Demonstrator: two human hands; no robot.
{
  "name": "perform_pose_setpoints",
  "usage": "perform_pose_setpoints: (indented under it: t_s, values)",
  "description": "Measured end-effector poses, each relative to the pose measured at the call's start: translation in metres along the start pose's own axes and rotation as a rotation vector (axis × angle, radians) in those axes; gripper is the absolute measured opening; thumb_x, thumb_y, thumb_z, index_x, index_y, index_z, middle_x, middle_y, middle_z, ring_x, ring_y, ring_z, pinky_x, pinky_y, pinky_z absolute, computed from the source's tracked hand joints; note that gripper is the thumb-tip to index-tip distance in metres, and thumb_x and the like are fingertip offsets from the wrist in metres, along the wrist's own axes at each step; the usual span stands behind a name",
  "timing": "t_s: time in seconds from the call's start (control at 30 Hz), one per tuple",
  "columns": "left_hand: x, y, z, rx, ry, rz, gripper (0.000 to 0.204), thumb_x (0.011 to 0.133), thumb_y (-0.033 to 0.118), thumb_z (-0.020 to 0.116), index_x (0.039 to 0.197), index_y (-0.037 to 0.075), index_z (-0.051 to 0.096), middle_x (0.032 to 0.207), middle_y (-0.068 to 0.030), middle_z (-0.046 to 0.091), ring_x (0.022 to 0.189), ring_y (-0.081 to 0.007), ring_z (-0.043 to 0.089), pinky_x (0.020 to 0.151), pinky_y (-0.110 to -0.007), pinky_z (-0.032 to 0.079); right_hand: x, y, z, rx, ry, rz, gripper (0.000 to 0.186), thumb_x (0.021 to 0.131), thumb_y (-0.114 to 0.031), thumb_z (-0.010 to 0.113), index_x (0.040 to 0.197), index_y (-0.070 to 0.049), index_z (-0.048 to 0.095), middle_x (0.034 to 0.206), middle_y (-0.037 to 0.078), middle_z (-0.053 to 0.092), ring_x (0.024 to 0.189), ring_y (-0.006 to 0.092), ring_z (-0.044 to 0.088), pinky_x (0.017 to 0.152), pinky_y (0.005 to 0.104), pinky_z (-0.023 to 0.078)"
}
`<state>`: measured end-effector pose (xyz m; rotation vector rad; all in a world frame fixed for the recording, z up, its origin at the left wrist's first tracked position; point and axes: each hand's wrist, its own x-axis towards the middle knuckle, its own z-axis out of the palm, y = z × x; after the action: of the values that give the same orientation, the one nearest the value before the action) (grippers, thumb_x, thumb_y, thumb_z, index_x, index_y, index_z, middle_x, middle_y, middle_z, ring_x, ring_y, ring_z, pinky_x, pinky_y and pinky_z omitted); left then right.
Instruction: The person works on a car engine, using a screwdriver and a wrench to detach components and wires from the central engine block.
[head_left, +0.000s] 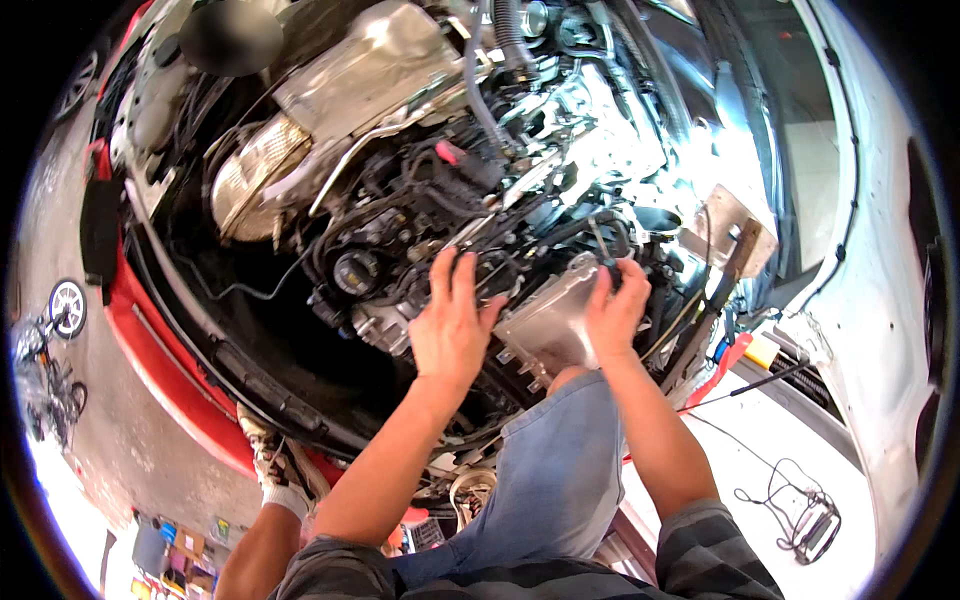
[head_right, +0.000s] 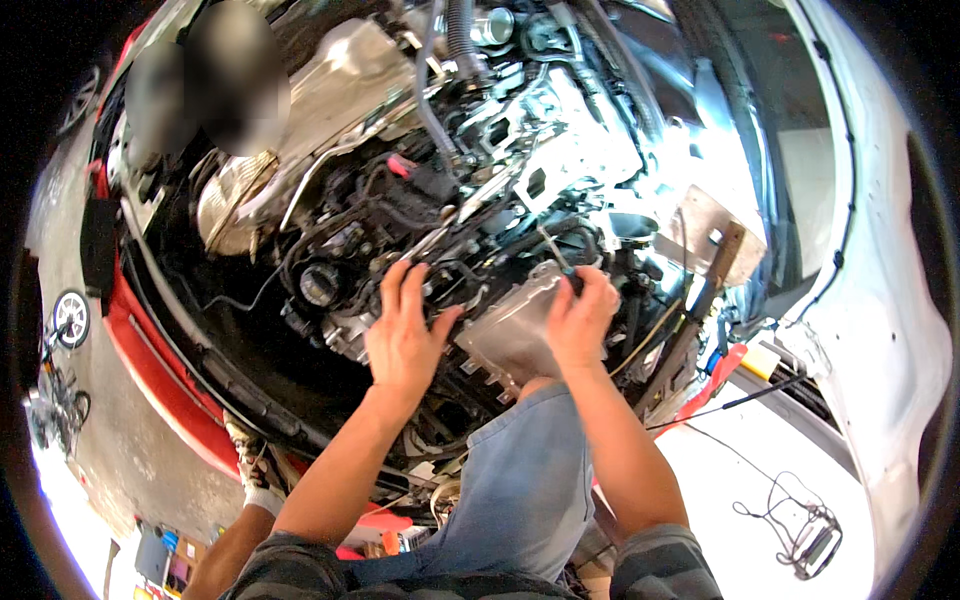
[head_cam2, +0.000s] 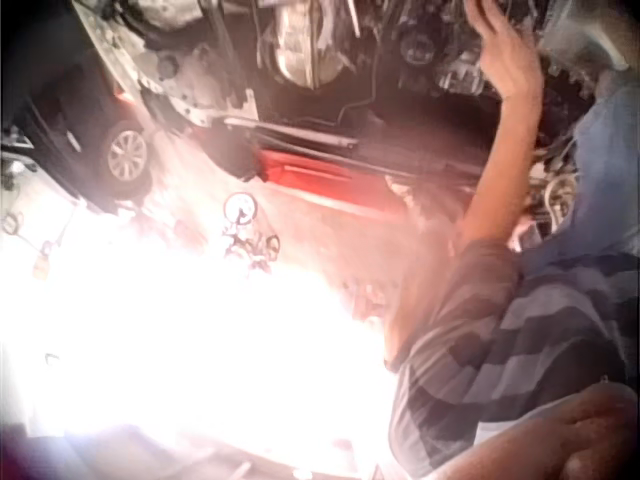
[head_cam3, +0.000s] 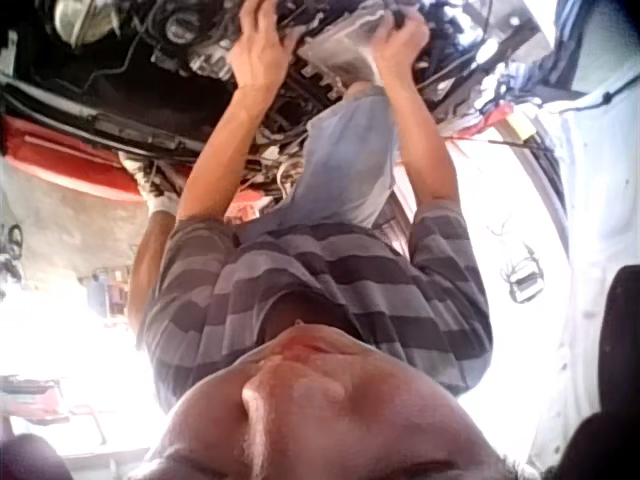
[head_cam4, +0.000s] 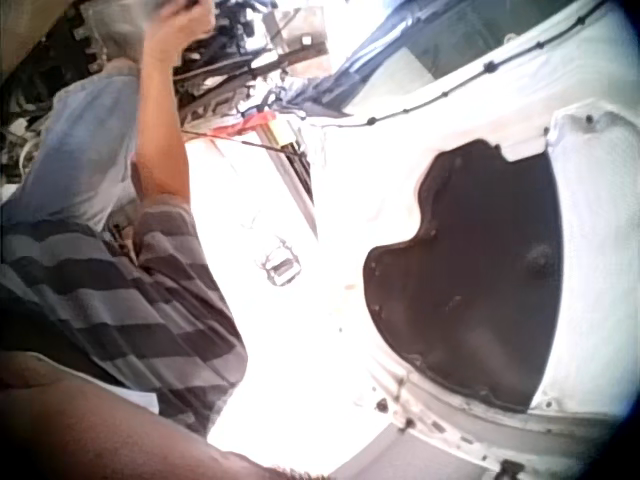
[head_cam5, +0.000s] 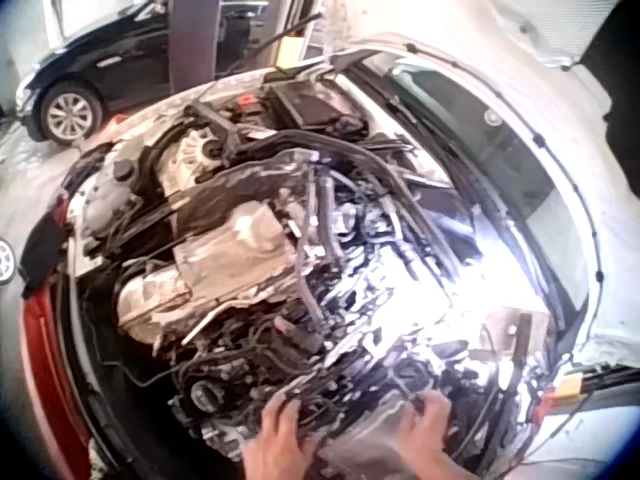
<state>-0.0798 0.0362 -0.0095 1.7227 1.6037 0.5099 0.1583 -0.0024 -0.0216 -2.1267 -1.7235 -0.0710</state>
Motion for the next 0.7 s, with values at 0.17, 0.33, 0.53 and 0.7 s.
perform_pose_setpoints:
  t_s: [0.17, 0.33, 0.53, 0.7]
  values:
    - [0.026, -0.005, -0.006, 0.174, 0.014, 0.052, 0.052, 0.082, 0.027, 0.074, 0.125, 0.008, 0.052, 0.119, -0.0099, 0.060, 0.079, -0.0320, 0.068, 0.062, -0.039, 0.056, 0.003, -0.014, 0.026, -0.035, 0.123, 0.001, 0.020, 0.082, -0.008, 0.061, 0.100, -0.005, 0.052, 0.093, 0.013, 0.055, 0.089, 0.0316, 0.052, 0.088, 0.0437, 0.034]
    - [0.041, 0.000, -0.009, 0.254, -0.068, 0.059, 0.043, 0.077, 0.020, 0.078, 0.115, 0.010, 0.060, 0.102, -0.0044, 0.058, 0.075, -0.0306, 0.066, 0.061, -0.040, 0.053, 0.004, -0.014, 0.022, 0.004, 0.135, -0.059, 0.028, 0.079, -0.003, 0.060, 0.105, -0.005, 0.051, 0.096, 0.011, 0.057, 0.092, 0.0314, 0.053, 0.088, 0.0456, 0.035]
    - [0.049, -0.002, -0.014, 0.128, 0.001, 0.080, 0.039, 0.077, 0.019, 0.077, 0.112, 0.007, 0.065, 0.096, -0.0067, 0.057, 0.069, -0.0314, 0.062, 0.058, -0.040, 0.049, 0.003, -0.015, 0.023, 0.022, 0.134, -0.034, 0.028, 0.079, -0.003, 0.059, 0.105, -0.005, 0.052, 0.096, 0.012, 0.057, 0.092, 0.0318, 0.053, 0.092, 0.0469, 0.035]
    - [0.033, -0.003, -0.008, 0.127, -0.018, 0.090, 0.038, 0.079, 0.021, 0.077, 0.112, 0.007, 0.066, 0.093, -0.0082, 0.055, 0.066, -0.0308, 0.061, 0.057, -0.039, 0.049, 0.003, -0.015, 0.020, 0.020, 0.118, -0.025, 0.026, 0.078, -0.005, 0.058, 0.104, -0.004, 0.053, 0.096, 0.012, 0.057, 0.092, 0.0323, 0.053, 0.091, 0.0462, 0.035]
